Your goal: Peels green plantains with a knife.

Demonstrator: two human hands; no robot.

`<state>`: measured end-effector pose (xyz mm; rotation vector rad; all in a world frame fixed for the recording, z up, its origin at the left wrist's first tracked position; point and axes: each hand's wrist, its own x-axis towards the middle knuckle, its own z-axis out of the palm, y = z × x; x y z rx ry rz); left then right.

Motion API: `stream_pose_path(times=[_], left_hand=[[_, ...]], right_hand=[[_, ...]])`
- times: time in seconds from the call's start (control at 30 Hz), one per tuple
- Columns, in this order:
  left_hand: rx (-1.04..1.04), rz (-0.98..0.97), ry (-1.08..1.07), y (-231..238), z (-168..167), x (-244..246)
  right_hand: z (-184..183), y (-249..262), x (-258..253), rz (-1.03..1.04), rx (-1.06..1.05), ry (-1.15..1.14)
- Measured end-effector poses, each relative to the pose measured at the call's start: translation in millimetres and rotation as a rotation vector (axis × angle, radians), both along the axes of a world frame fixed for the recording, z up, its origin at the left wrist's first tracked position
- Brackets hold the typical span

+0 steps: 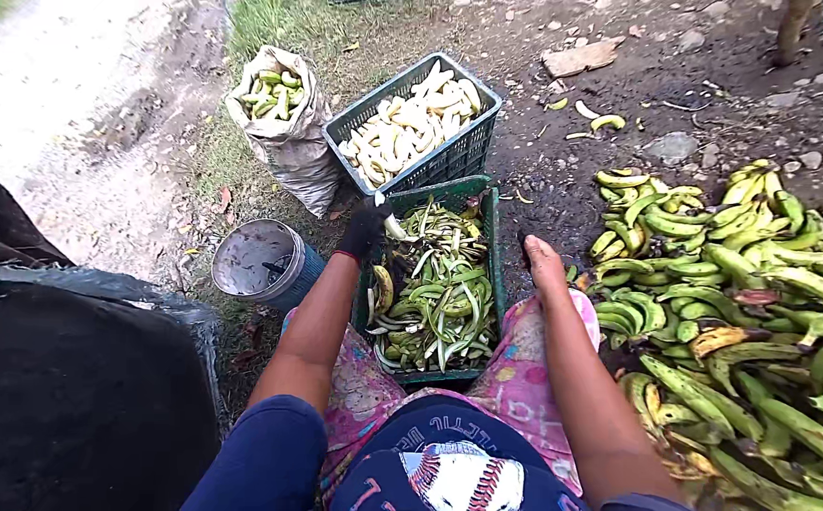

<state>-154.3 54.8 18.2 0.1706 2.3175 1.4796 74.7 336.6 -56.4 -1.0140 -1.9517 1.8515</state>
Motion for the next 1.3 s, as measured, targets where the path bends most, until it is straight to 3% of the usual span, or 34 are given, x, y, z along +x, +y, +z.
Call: stream_pose_path(times=[0.13,0.2,0.27,0.4,0.43,0.53,0.63,0.73,0.9,1.0,1.13,1.23,1.3], left_hand=[[0.645,0.227,0.409,59.0,51.3,-19.9],[0.632,0.202,0.514,77.4,44.7,0.4],[0.261,0.044,0.44,76.3,20.0,47.6],[-0.653,-0.766,0.233,60.6,-79.7,119.4],[-0.83,-0.881,0.218,59.1,-97.8,138.1],[-0.979,-0.889,0.282,52.4,-131.5,174.0],[-0.893,-0.815,0.267,47.0,-145.4,170.9],[-0.693,-0.73,0.155,36.3,-135.3,155.1],[-0.019,-0.355,-0.15,6.5,-100.4,136.6],[0.393,-0.187,-0.182,-18.5,-66.0,146.7],[0.394,-0.205,-0.076,-41.6,-45.5,145.6],[0.352,0.05,-0.025,-32.8,-58.2,129.9],[0.384,0.118,-0.001,-33.0,-71.0,130.1]], right_hand=[[-2.5,1.3,-2.0,0.101,0.076,0.0],[-5.5,1.5,-1.5,0.132,0.08,0.01],[-7.0,1.5,-2.5,0.15,0.087,0.003],[-9.6,2.5,-3.7,0.166,0.097,-0.026],[-10.8,3.1,-3.4,0.17,0.106,-0.033],[-11.1,3.8,-4.4,0.175,0.114,-0.052],[-13.1,0.6,-5.9,0.17,0.11,-0.054],[-17.7,2.7,-5.9,0.165,0.133,-0.046],[-12.2,0.8,-4.2,0.188,0.179,-0.091],[-13.8,-4.9,-1.7,0.205,0.25,-0.1],[-13.3,-40.8,9.8,0.23,0.282,-0.031],[-16.4,-86.4,24.7,0.295,0.262,-0.02],[-25.8,-109.9,33.2,0.408,0.228,-0.09]])
